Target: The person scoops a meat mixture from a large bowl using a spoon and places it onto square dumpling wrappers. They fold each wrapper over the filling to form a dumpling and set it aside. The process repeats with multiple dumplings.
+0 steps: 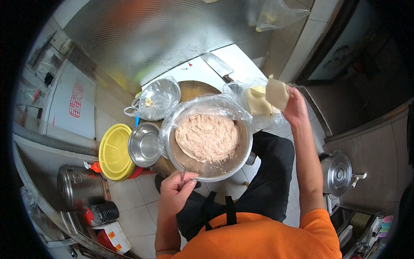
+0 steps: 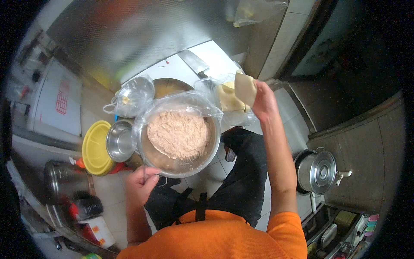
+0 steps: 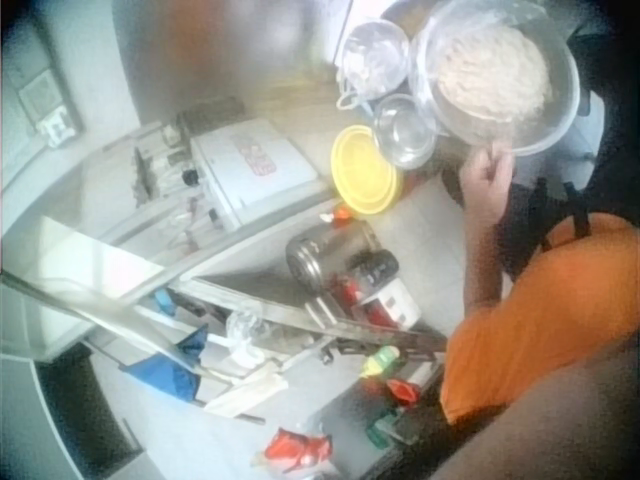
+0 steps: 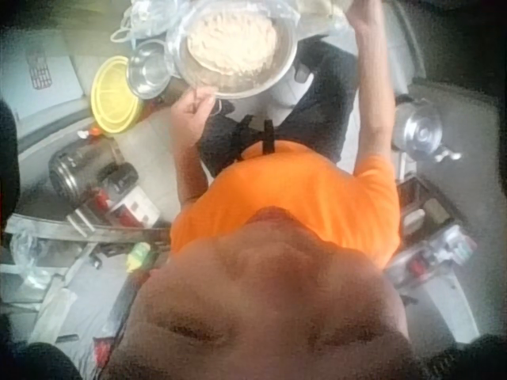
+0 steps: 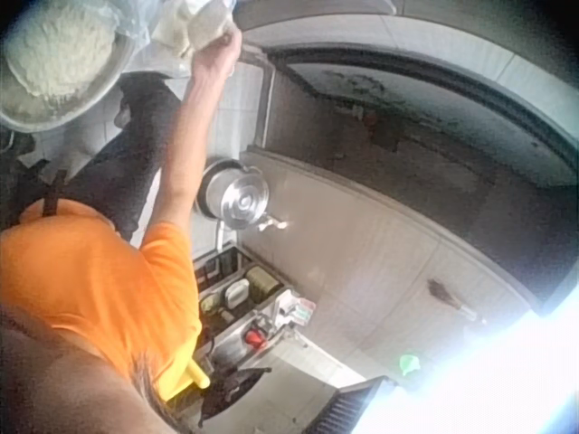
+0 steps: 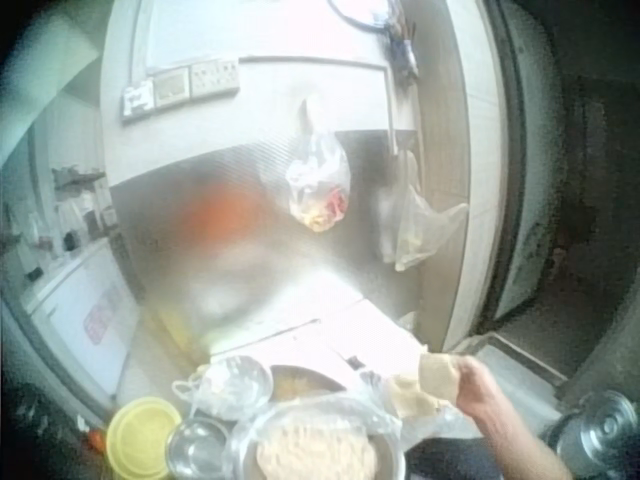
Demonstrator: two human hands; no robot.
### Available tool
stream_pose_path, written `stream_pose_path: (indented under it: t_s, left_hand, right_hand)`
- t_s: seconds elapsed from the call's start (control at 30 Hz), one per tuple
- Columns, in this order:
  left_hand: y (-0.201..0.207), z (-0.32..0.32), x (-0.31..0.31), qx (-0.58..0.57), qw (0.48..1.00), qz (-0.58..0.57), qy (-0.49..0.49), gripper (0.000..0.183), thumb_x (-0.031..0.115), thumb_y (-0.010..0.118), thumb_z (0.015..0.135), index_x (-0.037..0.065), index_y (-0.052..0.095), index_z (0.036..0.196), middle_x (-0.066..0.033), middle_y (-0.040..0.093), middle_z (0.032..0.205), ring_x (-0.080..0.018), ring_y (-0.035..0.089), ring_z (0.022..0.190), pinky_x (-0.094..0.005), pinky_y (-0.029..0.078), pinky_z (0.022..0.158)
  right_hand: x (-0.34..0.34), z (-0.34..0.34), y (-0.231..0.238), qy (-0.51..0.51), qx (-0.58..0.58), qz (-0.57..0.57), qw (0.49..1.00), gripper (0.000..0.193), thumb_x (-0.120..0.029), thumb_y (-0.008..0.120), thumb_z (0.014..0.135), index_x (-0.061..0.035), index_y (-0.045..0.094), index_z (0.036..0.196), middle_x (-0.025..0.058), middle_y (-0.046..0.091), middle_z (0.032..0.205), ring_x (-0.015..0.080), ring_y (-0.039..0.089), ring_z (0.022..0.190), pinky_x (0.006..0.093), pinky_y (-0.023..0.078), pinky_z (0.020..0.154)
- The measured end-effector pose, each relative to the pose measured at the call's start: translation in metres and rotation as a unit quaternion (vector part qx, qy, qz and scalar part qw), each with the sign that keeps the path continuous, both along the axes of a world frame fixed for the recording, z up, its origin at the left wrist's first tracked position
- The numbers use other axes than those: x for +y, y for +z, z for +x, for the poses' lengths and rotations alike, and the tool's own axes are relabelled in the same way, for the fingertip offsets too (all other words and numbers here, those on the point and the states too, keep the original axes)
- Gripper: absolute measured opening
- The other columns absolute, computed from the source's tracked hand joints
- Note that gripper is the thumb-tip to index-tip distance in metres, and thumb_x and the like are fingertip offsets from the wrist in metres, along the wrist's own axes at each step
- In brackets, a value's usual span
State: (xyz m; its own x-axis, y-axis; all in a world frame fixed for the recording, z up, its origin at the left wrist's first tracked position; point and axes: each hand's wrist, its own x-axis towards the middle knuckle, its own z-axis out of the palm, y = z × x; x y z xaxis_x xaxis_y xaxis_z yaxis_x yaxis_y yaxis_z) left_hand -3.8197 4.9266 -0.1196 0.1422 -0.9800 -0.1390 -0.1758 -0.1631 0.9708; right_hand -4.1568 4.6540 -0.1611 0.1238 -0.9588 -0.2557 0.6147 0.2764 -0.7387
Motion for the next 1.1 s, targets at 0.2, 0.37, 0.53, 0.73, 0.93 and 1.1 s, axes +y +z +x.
stream_pose_path:
  t_s: [0.2,0.37,0.53,0.73,0.93,1.1]
  left_hand:
    - [-0.007,-0.023,-0.002,-0.016,0.996,0.002,-0.092,0.024,0.002,0.067,0.086,-0.004,0.067,0.11,-0.0025,0.052,0.075,-0.0068,0.048,0.065,-0.0213,0.039,0.06]
    - [-0.009,-0.02,-0.009,-0.189,0.978,-0.077,-0.038,0.029,0.006,0.064,0.09,-0.001,0.064,0.118,-0.0149,0.068,0.097,-0.0231,0.065,0.073,-0.0317,0.051,0.067]
    - [-0.018,0.006,-0.033,-0.447,0.881,-0.139,-0.07,0.03,0.002,0.058,0.088,0.005,0.066,0.116,-0.0143,0.067,0.092,-0.0326,0.066,0.077,-0.0385,0.052,0.067]
    - [-0.03,0.032,-0.083,-0.674,0.729,-0.114,-0.009,0.026,0.01,0.056,0.085,0.011,0.063,0.11,-0.0069,0.062,0.086,-0.0268,0.065,0.081,-0.039,0.051,0.069]
    - [-0.046,0.021,-0.074,-0.718,0.685,-0.116,-0.04,0.023,0.015,0.057,0.084,0.013,0.062,0.106,-0.0028,0.06,0.089,-0.021,0.062,0.084,-0.0366,0.048,0.072]
    - [-0.045,-0.008,-0.038,-0.659,0.731,-0.154,-0.087,0.028,0.015,0.057,0.084,0.012,0.064,0.111,-0.0031,0.057,0.089,-0.0211,0.062,0.082,-0.0369,0.047,0.071]
  right_hand:
    - [0.114,0.033,-0.009,0.015,-0.355,0.074,0.932,0.052,-0.025,0.057,0.094,-0.001,0.046,0.138,0.0201,0.051,0.142,0.0332,0.051,0.13,0.0479,0.037,0.114]
    - [0.198,0.052,-0.009,0.1,-0.263,0.105,0.954,0.062,0.001,0.06,0.086,-0.0032,0.041,0.144,0.0174,0.052,0.14,0.031,0.057,0.123,0.0427,0.05,0.103]
    - [0.234,0.044,-0.018,0.142,-0.158,0.198,0.957,0.062,0.001,0.068,0.087,-0.0088,0.046,0.145,0.0092,0.064,0.122,0.0213,0.065,0.107,0.0346,0.053,0.095]
    - [0.268,0.049,-0.037,0.12,-0.163,0.331,0.922,0.042,-0.014,0.066,0.094,-0.008,0.055,0.133,0.0084,0.065,0.122,0.021,0.064,0.108,0.0338,0.054,0.093]
    - [0.264,0.046,-0.03,0.14,-0.117,0.285,0.941,0.035,-0.013,0.066,0.094,-0.0056,0.057,0.127,0.0095,0.064,0.124,0.0232,0.063,0.113,0.0398,0.052,0.098]
    - [0.25,0.045,-0.017,0.141,-0.139,0.235,0.952,0.045,-0.019,0.068,0.093,-0.007,0.055,0.134,0.0075,0.064,0.124,0.0231,0.062,0.114,0.0416,0.05,0.1]
